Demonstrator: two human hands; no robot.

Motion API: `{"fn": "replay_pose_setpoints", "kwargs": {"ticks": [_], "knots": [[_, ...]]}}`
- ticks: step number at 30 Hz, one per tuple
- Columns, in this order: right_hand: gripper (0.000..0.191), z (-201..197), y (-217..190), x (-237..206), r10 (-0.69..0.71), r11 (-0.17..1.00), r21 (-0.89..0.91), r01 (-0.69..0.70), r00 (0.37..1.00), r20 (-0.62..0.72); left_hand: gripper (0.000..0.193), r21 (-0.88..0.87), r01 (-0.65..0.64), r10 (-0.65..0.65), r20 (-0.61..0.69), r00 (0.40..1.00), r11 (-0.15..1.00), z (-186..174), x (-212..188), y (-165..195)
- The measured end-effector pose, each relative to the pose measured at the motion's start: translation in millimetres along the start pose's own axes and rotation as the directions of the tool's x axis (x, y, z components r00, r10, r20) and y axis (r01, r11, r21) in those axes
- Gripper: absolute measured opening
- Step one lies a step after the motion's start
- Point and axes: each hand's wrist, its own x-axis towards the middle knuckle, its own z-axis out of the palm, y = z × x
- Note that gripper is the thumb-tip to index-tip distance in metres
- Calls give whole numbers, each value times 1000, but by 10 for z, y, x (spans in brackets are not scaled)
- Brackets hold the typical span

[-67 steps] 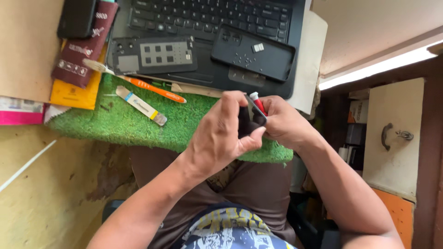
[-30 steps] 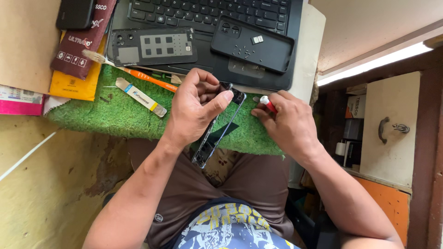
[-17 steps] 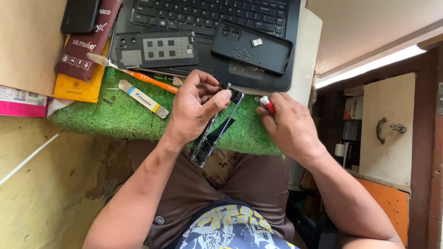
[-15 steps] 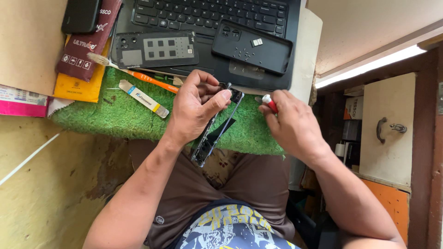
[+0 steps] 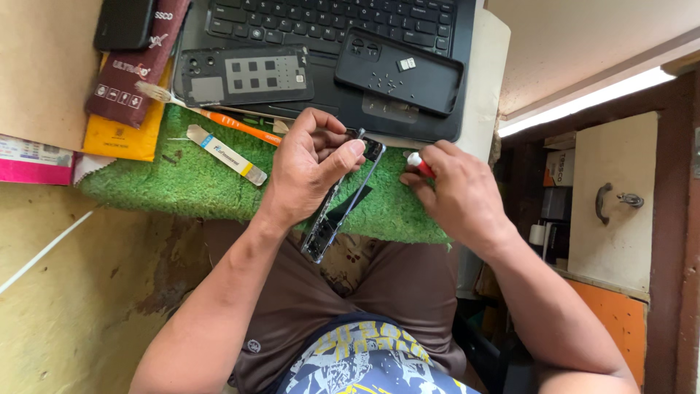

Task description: The person repairs a disassembled smartphone at a workbench. They use a screwdriver to unscrew components, peel adhesive and a black film from the phone frame, and press a new frame onto the phone body, working with small screws and parts laid out on a green mat.

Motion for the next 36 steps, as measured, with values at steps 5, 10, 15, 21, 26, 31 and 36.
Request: {"fn": "replay_pose_setpoints", "kwargs": {"ticks": [5, 10, 15, 21, 26, 31, 36], "knots": [[20, 71, 14, -24, -68, 997, -39, 66, 995, -67, 41, -5, 1, -1, 3, 1000, 1000, 0, 6, 0], [15, 134, 19, -73, -95, 994, -66, 90, 992, -88, 40, 6, -1, 1, -1, 1000, 1000, -6, 7, -2], [19, 152, 18, -131, -109, 991, -84, 103, 992, -63, 40, 9, -1, 1, -5, 1000, 1000, 2, 6, 3], [20, 126, 25, -122, -96, 991, -99, 89, 993, -70, 39, 17, 10, -10, -9, 1000, 1000, 4, 4, 25], [20, 128, 3, -97, -67, 992, -106, 65, 998, -13, 38, 7, 11, -11, -4, 1000, 1000, 12, 2, 27], [26, 126, 11, -81, -87, 995, -46, 87, 996, -10, 38, 8, 2, -2, -2, 1000, 1000, 8, 4, 25], [22, 111, 58, -90, -126, 992, -23, 125, 990, -61, 38, -1, 4, -4, 7, 1000, 1000, -2, 10, 6]]}}
